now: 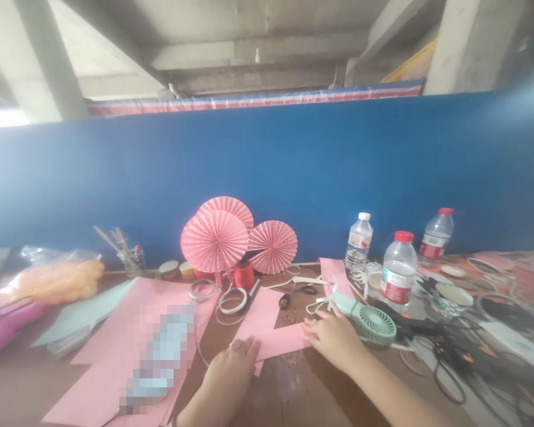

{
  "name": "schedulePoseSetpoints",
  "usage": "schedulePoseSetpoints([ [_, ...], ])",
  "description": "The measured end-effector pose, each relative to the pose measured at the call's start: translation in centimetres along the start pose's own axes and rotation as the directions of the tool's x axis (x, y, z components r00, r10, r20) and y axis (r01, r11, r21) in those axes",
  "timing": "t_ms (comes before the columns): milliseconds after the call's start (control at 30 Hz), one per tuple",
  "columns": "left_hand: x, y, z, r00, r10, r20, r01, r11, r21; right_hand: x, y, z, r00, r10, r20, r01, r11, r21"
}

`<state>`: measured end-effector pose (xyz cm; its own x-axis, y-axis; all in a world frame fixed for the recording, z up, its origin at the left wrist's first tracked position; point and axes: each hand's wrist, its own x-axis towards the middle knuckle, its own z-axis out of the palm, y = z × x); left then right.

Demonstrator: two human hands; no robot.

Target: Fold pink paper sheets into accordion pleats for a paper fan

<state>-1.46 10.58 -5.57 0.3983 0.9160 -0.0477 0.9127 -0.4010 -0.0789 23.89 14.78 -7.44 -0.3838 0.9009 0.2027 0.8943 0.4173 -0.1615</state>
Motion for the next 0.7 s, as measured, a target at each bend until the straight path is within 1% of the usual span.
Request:
schedulePoseSetpoints([
  [133, 0.3, -0.1, 2.6, 0.995, -0.010, -0.103, 0.021, 0.994, 0.107, 0.0, -1.0, 0.5, 0.997, 0.035, -0.067, -0.043, 0.990, -0.132],
  [200, 0.3, -0.1, 3.4, 0.993, 0.001, -0.121, 0.016, 0.989, 0.146, 0.0, -1.3, 0.7, 0.996, 0.045, -0.076, -0.057, 0.984, -0.171],
  [267, 0.3, -0.2, 3.9, 0.993, -0.002, -0.120, 0.023, 0.984, 0.175, 0.1, -1.3, 0.9, 0.995, 0.061, -0.083, -0.077, 0.975, -0.208],
  [433, 0.3, -0.1, 4.0, 0.995, -0.032, -0.099, 0.049, 0.983, 0.175, 0.1, -1.4, 1.4, 0.990, 0.104, -0.090, -0.125, 0.954, -0.271],
  [567, 0.4, 0.1, 3.7, 0.994, -0.048, -0.099, 0.065, 0.982, 0.177, -0.2, -1.7, 1.3, 0.985, 0.084, -0.154, -0.121, 0.959, -0.256],
  [700, 0.4, 0.3, 2.8, 0.992, -0.055, -0.112, 0.073, 0.985, 0.158, -0.2, -2.1, 1.3, 0.979, 0.069, -0.193, -0.108, 0.974, -0.199],
])
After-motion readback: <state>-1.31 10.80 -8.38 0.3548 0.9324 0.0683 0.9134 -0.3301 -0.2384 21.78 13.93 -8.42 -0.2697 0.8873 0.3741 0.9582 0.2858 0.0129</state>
